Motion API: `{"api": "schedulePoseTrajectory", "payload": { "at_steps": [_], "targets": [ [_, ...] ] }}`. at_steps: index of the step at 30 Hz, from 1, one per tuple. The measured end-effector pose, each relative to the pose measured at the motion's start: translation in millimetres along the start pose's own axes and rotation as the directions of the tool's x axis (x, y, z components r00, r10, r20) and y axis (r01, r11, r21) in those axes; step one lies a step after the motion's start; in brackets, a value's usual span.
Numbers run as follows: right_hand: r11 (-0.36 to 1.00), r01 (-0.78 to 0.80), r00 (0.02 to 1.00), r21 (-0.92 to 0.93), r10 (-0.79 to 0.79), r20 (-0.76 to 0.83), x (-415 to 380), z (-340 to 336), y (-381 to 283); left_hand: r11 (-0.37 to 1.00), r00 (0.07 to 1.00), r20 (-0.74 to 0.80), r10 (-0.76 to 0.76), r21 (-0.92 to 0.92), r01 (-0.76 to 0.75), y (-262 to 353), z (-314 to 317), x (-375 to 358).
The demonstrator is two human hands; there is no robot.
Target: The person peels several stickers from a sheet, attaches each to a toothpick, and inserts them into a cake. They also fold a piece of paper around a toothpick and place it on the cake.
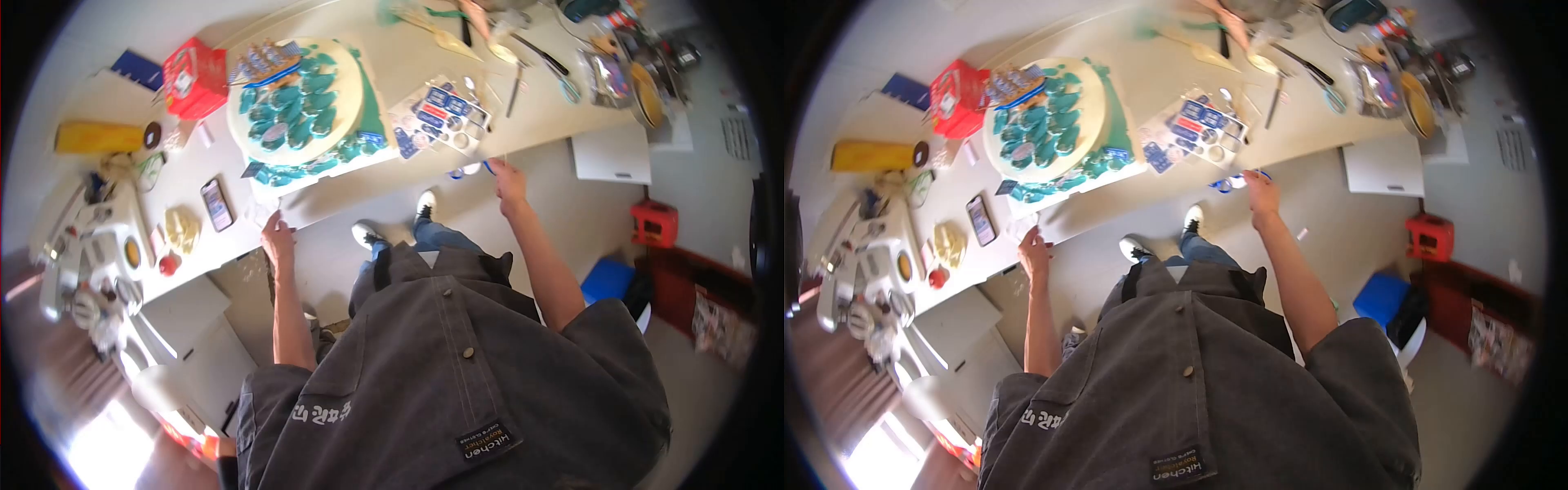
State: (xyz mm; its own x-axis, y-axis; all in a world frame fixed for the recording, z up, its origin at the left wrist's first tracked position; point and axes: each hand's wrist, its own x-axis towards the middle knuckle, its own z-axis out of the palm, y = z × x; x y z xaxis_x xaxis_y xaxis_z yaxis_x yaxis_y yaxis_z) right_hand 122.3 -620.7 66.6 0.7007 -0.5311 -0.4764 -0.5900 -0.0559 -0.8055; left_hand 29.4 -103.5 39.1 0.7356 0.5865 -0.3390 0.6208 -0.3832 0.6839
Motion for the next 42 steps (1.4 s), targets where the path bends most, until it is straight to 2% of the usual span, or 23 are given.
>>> {"api": "schedulePoseTrajectory", "payload": {
  "at_steps": [1, 3, 5, 7, 8, 10, 11, 12, 14, 15, 16, 17, 18, 20, 24, 27, 31, 34, 38, 41, 42],
  "targets": [
    [1.0, -0.024, 0.997, 0.003, 0.023, 0.068, 17, 6, -5, 0.992, 0.999, 0.004, -0.037, -0.122, 0.038, 1, 3, -7],
    [0.999, 0.041, 0.995, 0.008, -0.042, 0.091, 53, 21, -7, 0.992, 0.999, 0.013, -0.04, -0.123, 0.042, 4, 12, -30],
    [0.983, 0.181, 0.975, 0.015, -0.181, 0.128, 91, 36, -3, 0.988, 0.995, 0.076, -0.061, -0.135, 0.071, 10, 31, -58],
    [0.922, 0.384, 0.904, 0.041, -0.385, 0.185, 123, 55, 1, 0.968, 0.984, 0.139, -0.112, -0.21, 0.139, 13, 54, -91],
    [0.92, 0.363, 0.916, -0.147, -0.323, 0.238, 115, 56, -27, 0.958, 0.98, 0.142, -0.139, -0.23, 0.169, 16, 68, -108],
    [0.833, 0.453, 0.887, -0.319, -0.384, 0.257, 120, 66, -57, 0.936, 0.962, 0.188, -0.197, -0.256, 0.242, 25, 91, -141],
    [0.772, 0.495, 0.868, -0.398, -0.413, 0.277, 126, 76, -64, 0.922, 0.947, 0.227, -0.229, -0.261, 0.285, 31, 98, -154],
    [0.758, 0.542, 0.838, -0.363, -0.458, 0.296, 148, 87, -54, 0.938, 0.935, 0.282, -0.213, -0.21, 0.277, 36, 99, -161],
    [0.648, 0.633, 0.763, -0.423, -0.428, 0.484, 184, 98, -52, 0.956, 0.955, 0.213, -0.208, -0.163, 0.245, 38, 99, -168],
    [0.68, 0.641, 0.738, -0.356, -0.418, 0.53, 189, 102, -56, 0.965, 0.964, 0.156, -0.215, -0.116, 0.234, 37, 98, -169],
    [0.652, 0.666, 0.71, -0.363, -0.405, 0.576, 206, 109, -52, 0.947, 0.963, 0.093, -0.252, -0.184, 0.265, 43, 96, -173],
    [0.675, 0.666, 0.687, -0.318, -0.389, 0.614, 233, 116, -39, 0.931, 0.956, 0.054, -0.289, -0.215, 0.294, 44, 97, -174],
    [0.694, 0.669, 0.663, -0.268, -0.394, 0.637, 226, 114, -48, 0.924, 0.952, 0.037, -0.303, -0.233, 0.303, 50, 97, -177],
    [0.708, 0.585, 0.742, -0.394, -0.272, 0.613, 231, 114, -58, 0.92, 0.954, -0.003, -0.299, -0.268, 0.287, 54, 105, -184],
    [0.764, 0.537, 0.728, -0.358, -0.206, 0.654, 232, 116, -66, 0.916, 0.95, 0.048, -0.309, -0.254, 0.311, 72, 121, -193],
    [0.843, 0.421, 0.762, -0.334, -0.129, 0.635, 221, 115, -80, 0.927, 0.957, 0.08, -0.28, -0.237, 0.291, 81, 124, -195],
    [0.792, 0.537, 0.718, -0.29, -0.249, 0.65, 211, 115, -92, 0.989, 0.989, 0.057, -0.133, -0.055, 0.136, 82, 131, -187],
    [0.841, 0.445, 0.701, -0.307, -0.114, 0.704, 208, 120, -89, 0.998, 0.995, 0.09, -0.041, -0.034, 0.044, 90, 140, -181],
    [0.828, 0.477, 0.693, -0.295, -0.148, 0.706, 208, 132, -69, 0.988, 0.992, 0.105, -0.073, -0.126, 0.087, 108, 145, -179],
    [0.918, 0.334, 0.698, -0.215, -0.087, 0.711, 216, 136, -63, 0.992, 0.993, 0.108, -0.053, -0.108, 0.064, 108, 150, -174],
    [0.921, 0.306, 0.698, -0.242, -0.045, 0.714, 211, 133, -75, 0.994, 0.993, 0.104, -0.051, -0.092, 0.061, 109, 150, -173]
  ]
}}
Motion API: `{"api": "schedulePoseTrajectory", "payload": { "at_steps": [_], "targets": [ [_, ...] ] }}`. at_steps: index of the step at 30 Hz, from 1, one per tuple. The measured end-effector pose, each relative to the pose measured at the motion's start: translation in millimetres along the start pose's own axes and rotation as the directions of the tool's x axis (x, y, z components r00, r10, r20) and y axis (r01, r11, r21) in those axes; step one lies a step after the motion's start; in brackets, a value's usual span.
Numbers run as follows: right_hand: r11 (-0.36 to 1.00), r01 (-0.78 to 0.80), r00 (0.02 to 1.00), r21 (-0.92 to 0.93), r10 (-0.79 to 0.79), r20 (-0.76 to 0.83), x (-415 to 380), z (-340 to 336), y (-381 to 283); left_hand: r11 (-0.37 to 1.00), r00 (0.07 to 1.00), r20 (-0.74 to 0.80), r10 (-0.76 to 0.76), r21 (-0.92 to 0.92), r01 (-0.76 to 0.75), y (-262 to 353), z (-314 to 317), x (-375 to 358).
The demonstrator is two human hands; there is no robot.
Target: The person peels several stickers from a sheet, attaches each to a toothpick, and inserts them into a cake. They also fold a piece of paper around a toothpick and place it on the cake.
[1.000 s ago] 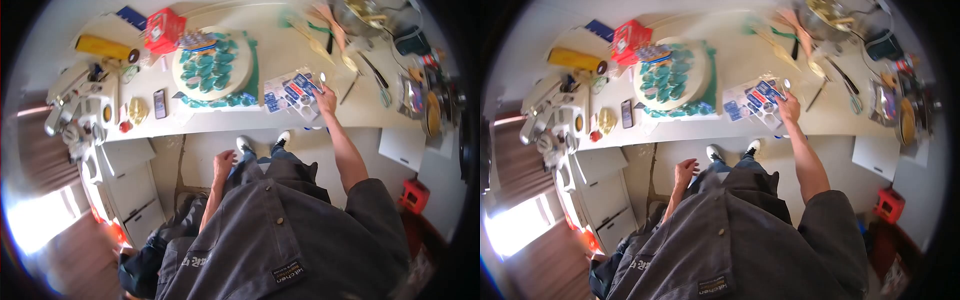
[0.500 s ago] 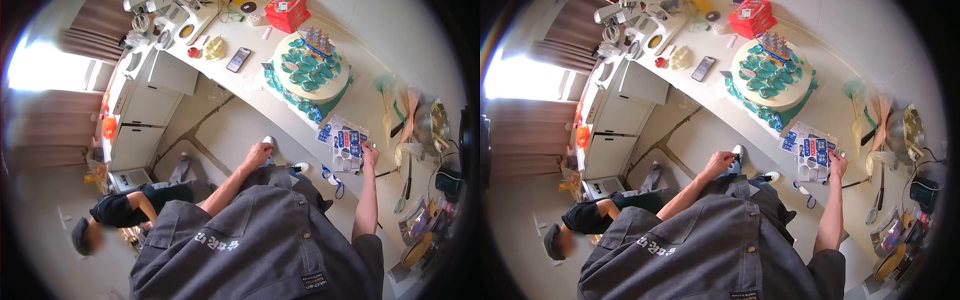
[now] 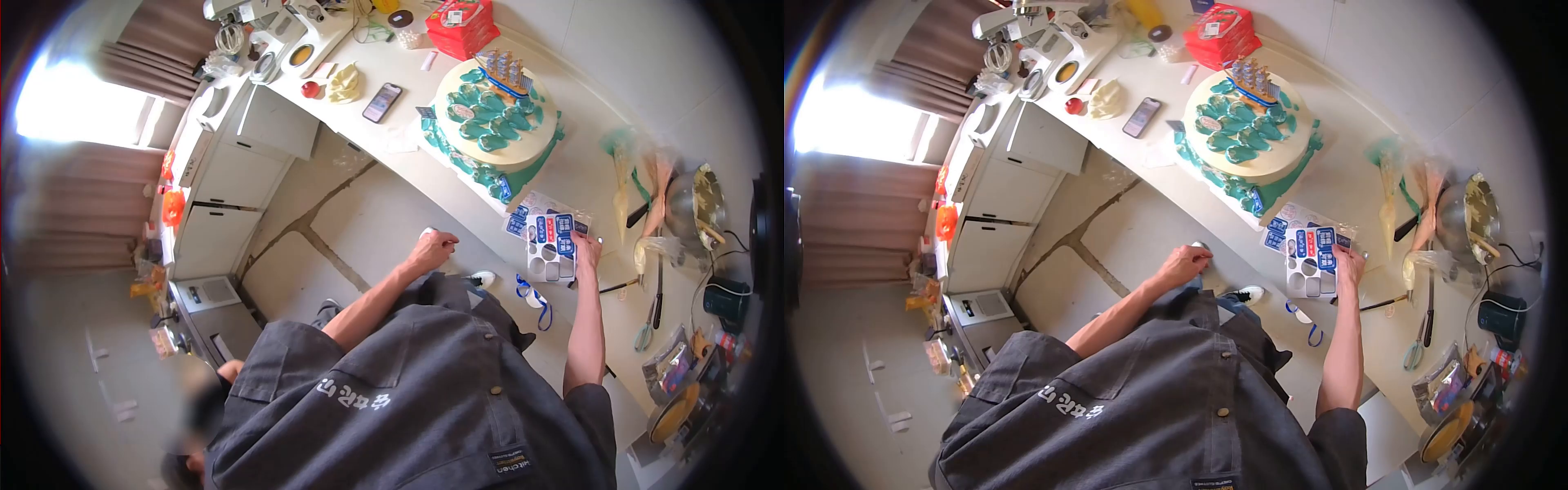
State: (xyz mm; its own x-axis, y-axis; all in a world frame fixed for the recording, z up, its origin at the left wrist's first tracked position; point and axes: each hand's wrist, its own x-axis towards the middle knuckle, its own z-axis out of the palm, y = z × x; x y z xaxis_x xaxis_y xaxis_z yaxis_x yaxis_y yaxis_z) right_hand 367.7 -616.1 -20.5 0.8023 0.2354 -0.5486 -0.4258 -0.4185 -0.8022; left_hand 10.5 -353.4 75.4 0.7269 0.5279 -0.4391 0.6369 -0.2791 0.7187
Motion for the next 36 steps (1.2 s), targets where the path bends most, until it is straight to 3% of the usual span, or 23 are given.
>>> {"api": "schedulePoseTrajectory", "payload": {
  "at_steps": [2, 5, 10, 11, 14, 15, 17, 19, 20, 23, 28, 31, 34, 36],
  "targets": [
    [0.996, -0.084, 0.996, -0.001, 0.084, 0.016, -39, -4, -51, 1.0, 0.999, 0.036, -0.019, 0.0, 0.019, 10, -1, 0],
    [0.991, -0.101, 0.98, 0.087, 0.084, 0.178, -68, -27, -91, 0.99, 0.977, 0.208, -0.052, -0.115, 0.077, 30, 10, -1],
    [0.999, -0.009, 0.986, -0.038, 0.015, 0.165, -101, -61, -133, 0.98, 0.936, 0.319, 0.149, -0.175, -0.097, 102, 33, 12],
    [0.999, 0.003, 0.985, -0.047, 0.005, 0.173, -107, -65, -142, 0.965, 0.932, 0.298, 0.205, -0.22, -0.142, 125, 34, 13],
    [0.996, -0.016, 0.978, -0.084, 0.033, 0.207, -122, -76, -164, 0.908, 0.91, 0.009, 0.415, -0.077, -0.413, 194, 41, 16],
    [0.993, 0.002, 0.977, -0.121, 0.023, 0.21, -130, -78, -174, 0.837, 0.833, -0.104, 0.544, -0.003, -0.547, 206, 48, 26],
    [0.982, 0.034, 0.975, -0.186, 0.008, 0.222, -144, -78, -185, 0.64, 0.585, -0.28, 0.761, 0.184, -0.746, 226, 56, 49],
    [0.99, 0.053, 0.972, -0.134, -0.02, 0.233, -149, -78, -181, 0.831, 0.857, 0.024, 0.515, -0.259, -0.492, 249, 51, 57],
    [0.989, 0.058, 0.97, -0.138, -0.024, 0.24, -153, -77, -186, 0.87, 0.898, 0.222, 0.379, -0.417, -0.264, 260, 48, 56],
    [0.989, 0.093, 0.962, -0.118, -0.059, 0.268, -155, -74, -186, 0.87, 0.844, 0.486, 0.228, -0.492, 0.048, 275, 39, 50],
    [0.979, 0.185, 0.936, -0.08, -0.151, 0.318, -155, -72, -182, 0.803, 0.864, 0.459, 0.204, -0.584, 0.121, 269, 49, 50],
    [0.947, 0.279, 0.931, -0.156, -0.227, 0.286, -152, -77, -176, 0.803, 0.893, 0.413, 0.18, -0.586, 0.109, 270, 47, 44],
    [0.889, 0.256, 0.936, -0.38, -0.131, 0.326, -159, -89, -185, 0.817, 0.91, 0.375, 0.174, -0.571, 0.079, 269, 44, 48],
    [0.906, 0.293, 0.915, -0.306, -0.172, 0.365, -162, -89, -183, 0.778, 0.879, 0.419, 0.228, -0.622, 0.094, 266, 45, 49]
  ]
}}
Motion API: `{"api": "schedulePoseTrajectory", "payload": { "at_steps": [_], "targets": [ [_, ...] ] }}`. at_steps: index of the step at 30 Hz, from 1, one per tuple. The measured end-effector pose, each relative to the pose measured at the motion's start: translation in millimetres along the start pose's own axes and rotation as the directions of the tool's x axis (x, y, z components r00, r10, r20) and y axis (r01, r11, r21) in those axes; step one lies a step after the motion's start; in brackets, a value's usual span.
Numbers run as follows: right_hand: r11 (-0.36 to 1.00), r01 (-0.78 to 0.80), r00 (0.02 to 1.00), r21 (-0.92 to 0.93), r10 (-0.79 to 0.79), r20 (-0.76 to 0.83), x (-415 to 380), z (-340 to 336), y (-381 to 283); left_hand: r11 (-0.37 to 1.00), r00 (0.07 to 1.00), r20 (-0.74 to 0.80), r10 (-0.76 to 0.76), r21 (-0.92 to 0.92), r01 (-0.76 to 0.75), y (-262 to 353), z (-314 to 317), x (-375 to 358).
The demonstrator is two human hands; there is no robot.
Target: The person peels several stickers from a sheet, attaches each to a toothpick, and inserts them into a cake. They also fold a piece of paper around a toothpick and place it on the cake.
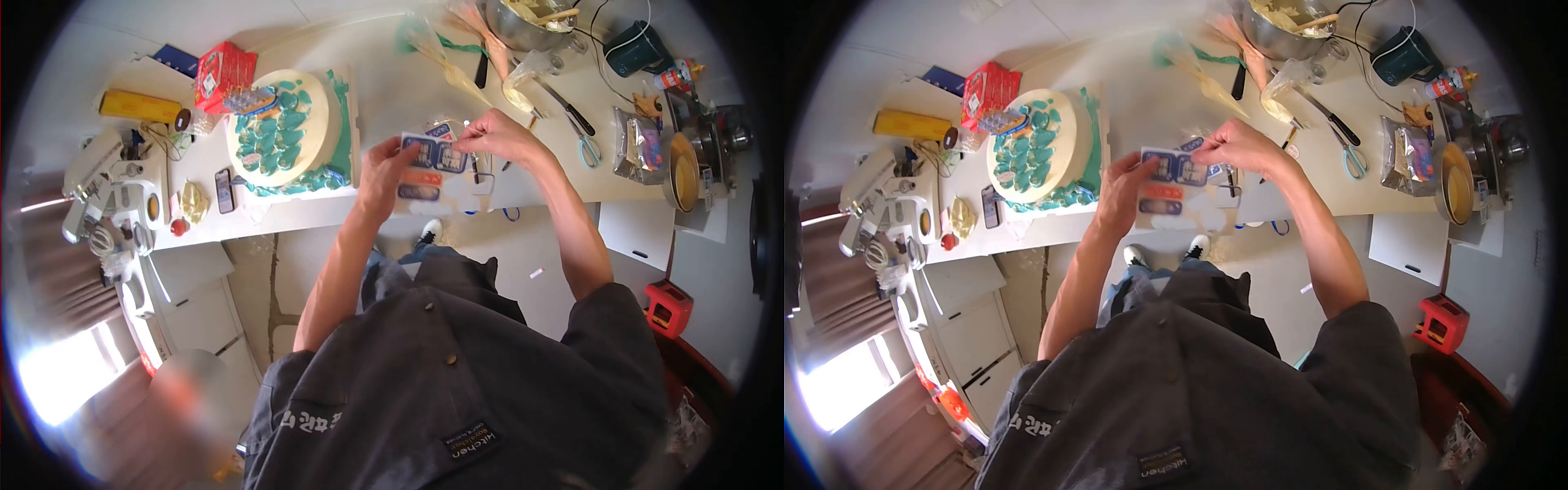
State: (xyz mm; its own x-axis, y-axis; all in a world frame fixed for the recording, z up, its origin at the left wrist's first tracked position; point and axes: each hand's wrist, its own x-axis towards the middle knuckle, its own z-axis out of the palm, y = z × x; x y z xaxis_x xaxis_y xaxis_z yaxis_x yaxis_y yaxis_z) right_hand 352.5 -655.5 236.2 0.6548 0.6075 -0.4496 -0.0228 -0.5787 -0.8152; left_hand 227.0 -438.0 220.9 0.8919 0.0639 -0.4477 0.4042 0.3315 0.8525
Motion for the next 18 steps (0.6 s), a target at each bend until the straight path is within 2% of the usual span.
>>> {"api": "schedulePoseTrajectory", "payload": {
  "at_steps": [1, 2, 5, 8, 11, 14, 17, 18],
  "targets": [
    [0.999, 0.029, 1.0, 0.029, -0.029, 0.007, -1, 0, 0, 0.999, 0.999, 0.041, 0.009, -0.032, -0.008, 1, 0, 1],
    [0.998, 0.038, 0.999, 0.056, -0.04, 0.03, -2, 0, -2, 1.0, 0.998, 0.064, -0.011, 0.01, 0.01, 3, 0, 0],
    [0.984, 0.11, 0.992, 0.143, -0.117, 0.042, -3, 3, -3, 0.994, 0.991, 0.07, -0.112, 0.0, 0.112, 3, 2, -2],
    [0.995, 0.092, 0.991, 0.049, -0.096, 0.097, -5, 4, -15, 0.997, 0.995, 0.07, -0.075, 0.02, 0.074, 8, 4, -3],
    [0.995, 0.081, 0.991, 0.06, -0.087, 0.105, 5, 8, -10, 0.995, 0.996, 0.045, -0.08, 0.064, 0.077, 11, 9, -4],
    [0.95, 0.127, 0.966, 0.284, -0.184, 0.184, 6, 10, -1, 0.983, 0.994, 0.06, -0.089, 0.164, 0.078, 24, 15, -13],
    [0.875, -0.121, 0.926, 0.469, -0.071, 0.37, 1, 3, 2, 0.969, 0.993, 0.058, -0.102, 0.232, 0.086, 26, 21, -16],
    [0.854, -0.121, 0.932, 0.505, -0.077, 0.353, -1, 3, 5, 0.966, 0.995, 0.053, -0.089, 0.247, 0.074, 21, 20, -12]
  ]
}}
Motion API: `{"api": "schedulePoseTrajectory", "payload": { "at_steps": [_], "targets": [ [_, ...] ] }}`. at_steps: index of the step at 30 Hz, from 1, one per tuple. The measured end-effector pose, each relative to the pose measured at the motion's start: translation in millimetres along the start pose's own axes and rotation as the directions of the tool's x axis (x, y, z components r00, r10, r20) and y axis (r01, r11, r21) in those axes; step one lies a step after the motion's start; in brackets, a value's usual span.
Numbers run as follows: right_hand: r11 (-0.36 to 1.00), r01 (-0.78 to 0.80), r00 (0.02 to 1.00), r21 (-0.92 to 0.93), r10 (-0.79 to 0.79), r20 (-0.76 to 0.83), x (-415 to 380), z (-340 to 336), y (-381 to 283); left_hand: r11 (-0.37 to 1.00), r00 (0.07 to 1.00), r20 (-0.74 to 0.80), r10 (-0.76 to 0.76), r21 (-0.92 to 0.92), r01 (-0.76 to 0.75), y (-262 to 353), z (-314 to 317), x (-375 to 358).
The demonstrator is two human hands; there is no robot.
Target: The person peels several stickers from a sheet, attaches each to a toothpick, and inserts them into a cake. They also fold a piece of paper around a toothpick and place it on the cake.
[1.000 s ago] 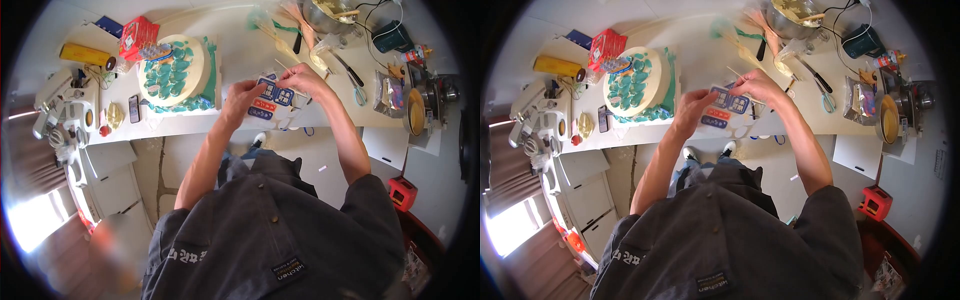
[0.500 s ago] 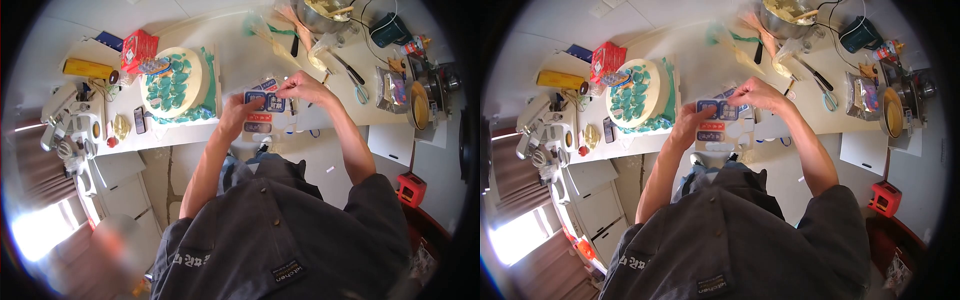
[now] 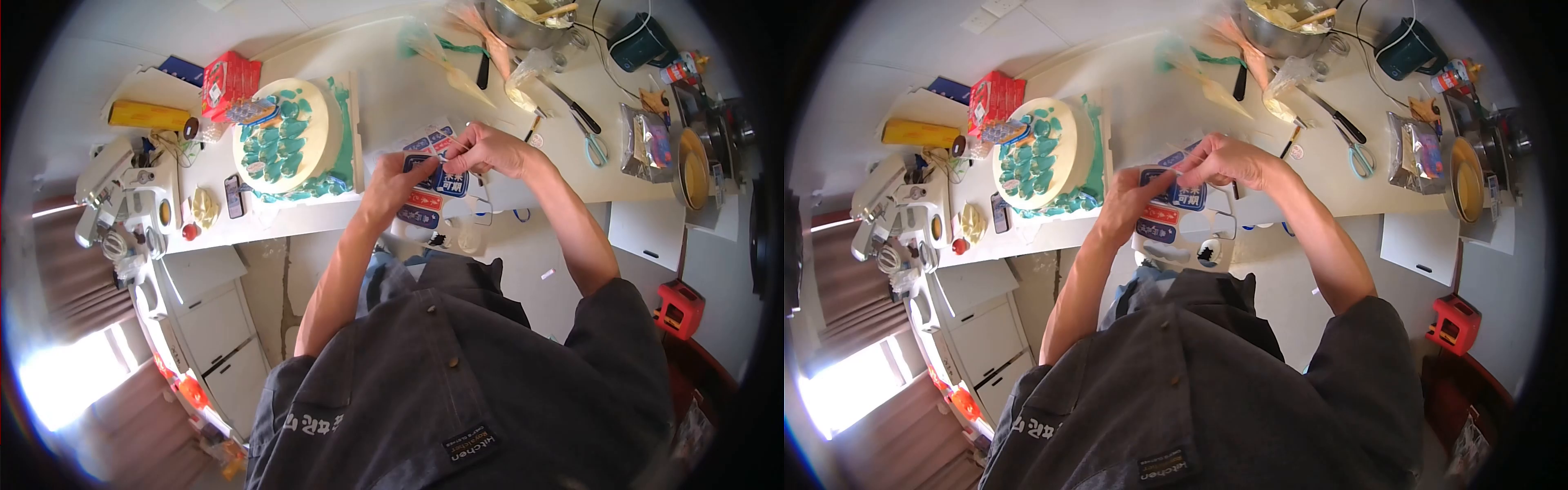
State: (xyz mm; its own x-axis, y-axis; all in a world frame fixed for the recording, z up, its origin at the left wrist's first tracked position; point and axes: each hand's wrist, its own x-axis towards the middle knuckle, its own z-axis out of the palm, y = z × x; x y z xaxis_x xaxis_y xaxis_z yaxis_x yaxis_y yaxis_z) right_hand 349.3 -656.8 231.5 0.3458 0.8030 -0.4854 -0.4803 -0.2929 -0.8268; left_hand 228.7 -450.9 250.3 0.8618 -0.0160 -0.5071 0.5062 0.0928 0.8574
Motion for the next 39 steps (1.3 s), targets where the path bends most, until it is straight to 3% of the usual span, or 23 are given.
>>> {"api": "schedulePoseTrajectory", "payload": {
  "at_steps": [2, 4, 7, 10, 13, 17, 20, 23, 26, 30, 33, 35, 37, 39],
  "targets": [
    [0.997, 0.032, 0.999, 0.071, -0.03, -0.022, 0, 0, 4, 0.997, 0.998, -0.014, 0.054, 0.06, -0.053, -5, 1, 4],
    [0.998, 0.033, 0.998, 0.044, -0.031, -0.05, 0, -1, 6, 0.979, 0.991, -0.02, 0.135, 0.154, -0.131, -6, 1, 5],
    [0.999, 0.018, 0.989, -0.045, -0.025, -0.147, -2, 2, 6, 0.951, 0.963, -0.147, 0.224, 0.25, -0.182, 4, 8, 1],
    [0.992, 0.008, 0.969, -0.124, -0.039, -0.245, -6, 10, 2, 0.631, 0.71, -0.262, 0.653, 0.706, -0.32, -9, 14, 5],
    [0.963, 0.019, 0.943, -0.267, -0.106, -0.314, -2, 15, 7, 0.405, 0.663, -0.007, 0.749, 0.796, -0.449, -19, 11, 4],
    [0.943, -0.016, 0.934, -0.333, -0.105, -0.341, -4, 18, 2, 0.527, 0.767, -0.025, 0.641, 0.742, -0.415, -31, 12, 8],
    [0.93, 0.03, 0.949, -0.365, -0.142, -0.281, -1, 10, 13, 0.772, 0.925, -0.082, 0.372, 0.581, -0.258, -16, 24, 2],
    [0.936, 0.022, 0.949, -0.35, -0.13, -0.286, -5, 21, 4, 0.806, 0.938, -0.108, 0.33, 0.55, -0.221, -26, 27, 10],
    [0.952, -0.032, 0.958, -0.305, -0.059, -0.282, -12, 27, -4, 0.903, 0.953, -0.123, 0.278, 0.373, -0.215, -34, 25, 11],
    [0.97, -0.094, 0.956, -0.225, 0.024, -0.293, -7, 22, 13, 0.882, 0.969, -0.129, 0.209, 0.453, -0.13, -27, 23, 1],
    [0.958, -0.093, 0.96, -0.273, 0.013, -0.281, -6, 20, 15, 0.882, 0.948, -0.121, 0.295, 0.416, -0.221, -45, 17, 6],
    [0.954, -0.121, 0.968, -0.274, 0.052, -0.244, 6, 2, 39, 0.934, 0.969, -0.149, 0.196, 0.328, -0.138, -41, 17, 2],
    [0.902, 0.249, 0.894, -0.353, -0.354, -0.274, 8, 5, 58, 0.967, 0.97, -0.182, 0.164, 0.222, -0.121, -44, 17, 0],
    [0.887, 0.315, 0.851, -0.338, -0.422, -0.313, 7, 7, 62, 0.979, 0.953, -0.23, 0.199, 0.101, -0.18, -53, 18, 1]
  ]
}}
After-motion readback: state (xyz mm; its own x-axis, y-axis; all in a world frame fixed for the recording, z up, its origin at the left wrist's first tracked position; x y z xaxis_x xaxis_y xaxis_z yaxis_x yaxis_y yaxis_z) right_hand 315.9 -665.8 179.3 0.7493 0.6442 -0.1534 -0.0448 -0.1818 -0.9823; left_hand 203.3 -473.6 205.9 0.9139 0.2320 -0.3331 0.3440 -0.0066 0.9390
